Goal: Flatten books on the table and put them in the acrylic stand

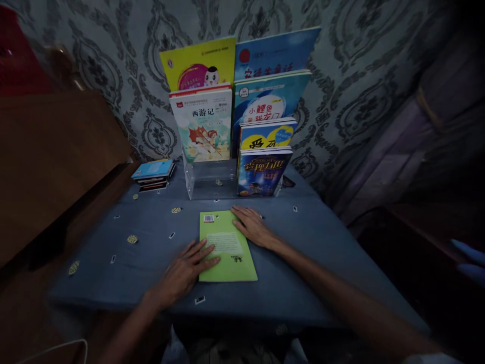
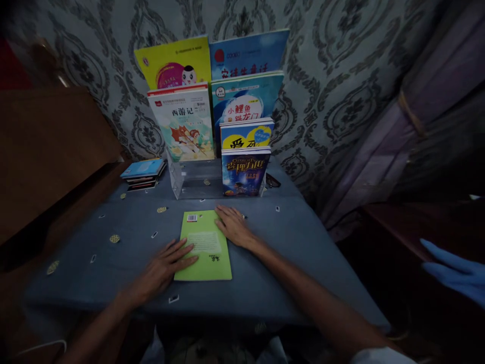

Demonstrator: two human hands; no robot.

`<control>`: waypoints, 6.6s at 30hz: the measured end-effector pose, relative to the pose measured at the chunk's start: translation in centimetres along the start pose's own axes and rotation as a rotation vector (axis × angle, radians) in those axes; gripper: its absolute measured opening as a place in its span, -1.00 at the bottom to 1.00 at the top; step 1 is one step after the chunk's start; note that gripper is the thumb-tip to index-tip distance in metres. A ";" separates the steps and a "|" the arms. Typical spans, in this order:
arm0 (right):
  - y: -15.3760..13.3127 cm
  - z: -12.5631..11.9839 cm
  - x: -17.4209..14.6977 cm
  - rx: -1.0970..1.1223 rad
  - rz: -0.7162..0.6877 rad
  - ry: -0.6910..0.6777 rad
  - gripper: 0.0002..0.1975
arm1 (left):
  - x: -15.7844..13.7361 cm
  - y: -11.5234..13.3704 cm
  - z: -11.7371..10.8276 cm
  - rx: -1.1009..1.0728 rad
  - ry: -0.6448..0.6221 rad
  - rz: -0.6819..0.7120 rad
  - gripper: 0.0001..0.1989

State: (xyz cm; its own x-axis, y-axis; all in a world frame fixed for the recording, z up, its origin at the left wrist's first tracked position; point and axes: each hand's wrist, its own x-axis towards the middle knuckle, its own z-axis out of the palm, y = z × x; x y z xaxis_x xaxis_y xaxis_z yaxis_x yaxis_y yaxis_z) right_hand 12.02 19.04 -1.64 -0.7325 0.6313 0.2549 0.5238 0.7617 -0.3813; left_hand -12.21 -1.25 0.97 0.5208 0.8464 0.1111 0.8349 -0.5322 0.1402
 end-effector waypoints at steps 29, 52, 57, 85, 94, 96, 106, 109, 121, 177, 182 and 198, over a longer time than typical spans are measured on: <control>0.2 -1.1 -1.7 0.098 0.034 0.036 -0.51 | 8.3 -5.6 -0.3 0.033 0.012 -0.343 -0.49; 1.5 -0.9 -1.4 0.141 -0.009 0.117 -0.48 | 15.3 -1.9 1.2 0.001 0.007 -0.082 -0.44; 1.9 -0.6 -1.3 0.153 -0.006 0.132 -0.49 | 15.0 -2.1 1.0 -0.033 0.016 -0.028 -0.50; 1.5 -0.6 -1.3 0.118 -0.020 0.140 -0.55 | 7.8 6.0 0.4 -0.092 -0.162 0.286 -0.51; 1.2 -1.2 -1.2 0.144 -0.004 0.166 -0.54 | 10.2 3.3 0.2 -0.052 -0.142 0.307 -0.50; 1.1 -1.2 -1.2 0.147 -0.011 0.174 -0.55 | 10.8 2.6 0.2 -0.053 -0.140 0.314 -0.50; 1.4 -1.0 -1.3 0.100 -0.031 0.160 -0.59 | 11.9 1.7 0.4 -0.101 -0.113 0.284 -0.51; 1.6 -0.9 -1.3 0.087 -0.026 0.148 -0.60 | 12.0 1.9 -0.4 -0.196 -0.094 0.242 -0.54; 1.8 -0.6 -1.3 0.081 -0.033 0.145 -0.59 | 11.9 -7.0 0.2 -0.160 0.092 -0.177 -0.52; -5.3 -1.3 -6.1 -0.042 -0.277 -0.204 -0.29 | 10.0 -8.3 1.9 -0.076 0.206 -0.341 -0.55; -6.9 -2.6 -9.2 0.017 -0.290 -0.298 -0.19 | 8.2 -6.3 2.0 -0.075 0.225 -0.273 -0.56; -8.9 -4.2 -13.6 0.175 -0.425 -0.284 -0.34 | 3.2 -0.9 1.2 -0.191 0.203 -0.207 -0.54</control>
State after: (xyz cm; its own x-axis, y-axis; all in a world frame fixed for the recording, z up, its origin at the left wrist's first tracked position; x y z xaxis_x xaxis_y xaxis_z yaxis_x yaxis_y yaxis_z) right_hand 19.14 4.28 1.98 -0.9655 0.1904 0.1776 0.0937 0.8905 -0.4453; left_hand -11.05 1.99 0.04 0.2821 0.9258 0.2516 0.8606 -0.3601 0.3601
